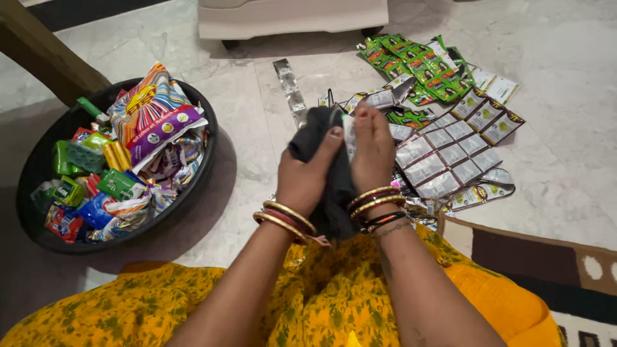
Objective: The person sits on the floor and organizes various snack packets from a large bowl into neat rows on the floor. They use a dark cloth to wipe the packets and the floor surface while arranging them.
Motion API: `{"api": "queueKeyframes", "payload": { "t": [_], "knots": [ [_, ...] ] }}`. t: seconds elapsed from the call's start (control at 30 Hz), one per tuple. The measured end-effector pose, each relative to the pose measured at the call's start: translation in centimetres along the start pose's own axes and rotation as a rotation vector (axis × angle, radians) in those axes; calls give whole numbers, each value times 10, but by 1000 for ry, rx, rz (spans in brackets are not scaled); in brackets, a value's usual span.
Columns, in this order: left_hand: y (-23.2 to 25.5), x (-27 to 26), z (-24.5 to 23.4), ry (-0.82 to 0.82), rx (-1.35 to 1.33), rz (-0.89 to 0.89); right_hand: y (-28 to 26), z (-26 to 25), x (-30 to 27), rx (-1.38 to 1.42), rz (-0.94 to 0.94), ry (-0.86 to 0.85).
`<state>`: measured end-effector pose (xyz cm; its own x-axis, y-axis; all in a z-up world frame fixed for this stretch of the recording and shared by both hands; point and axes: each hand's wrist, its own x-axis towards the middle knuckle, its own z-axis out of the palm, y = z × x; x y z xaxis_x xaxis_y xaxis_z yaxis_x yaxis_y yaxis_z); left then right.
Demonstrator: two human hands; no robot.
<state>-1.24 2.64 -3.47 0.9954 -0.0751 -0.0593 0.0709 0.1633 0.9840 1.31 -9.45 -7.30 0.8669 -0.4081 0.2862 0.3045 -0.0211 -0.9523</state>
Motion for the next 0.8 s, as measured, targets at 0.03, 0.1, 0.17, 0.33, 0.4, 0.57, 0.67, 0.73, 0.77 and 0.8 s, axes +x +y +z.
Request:
{"api": "queueKeyframes", "payload": {
  "t": [0.03,0.1,0.17,0.33,0.4,0.57,0.67,0.73,0.77,0.8],
  "knots": [
    [2,-3,5,18,138,162,-1,-1,1,-59,-121,12],
    [4,-10,14,55,413,485,-10,0,-5,138,-8,-101],
    [7,-9,20,97,528,389,-21,5,-13,432,140,-187],
    [15,9,19,135,612,178,-45,2,-24,889,321,-312],
    [13,11,19,159,543,154,-46,0,-23,879,277,-291],
    [-4,-27,33,212,786,373,-21,-17,-6,1030,371,-247],
    [1,-39,37,191,906,606,-17,-24,-6,916,405,-243],
    [10,-39,38,176,940,617,-21,-19,-13,829,448,-189],
    [17,-30,37,172,949,580,-26,-15,-15,815,431,-204],
    [24,-22,34,170,960,542,-30,-10,-17,802,417,-220]
  ]
}}
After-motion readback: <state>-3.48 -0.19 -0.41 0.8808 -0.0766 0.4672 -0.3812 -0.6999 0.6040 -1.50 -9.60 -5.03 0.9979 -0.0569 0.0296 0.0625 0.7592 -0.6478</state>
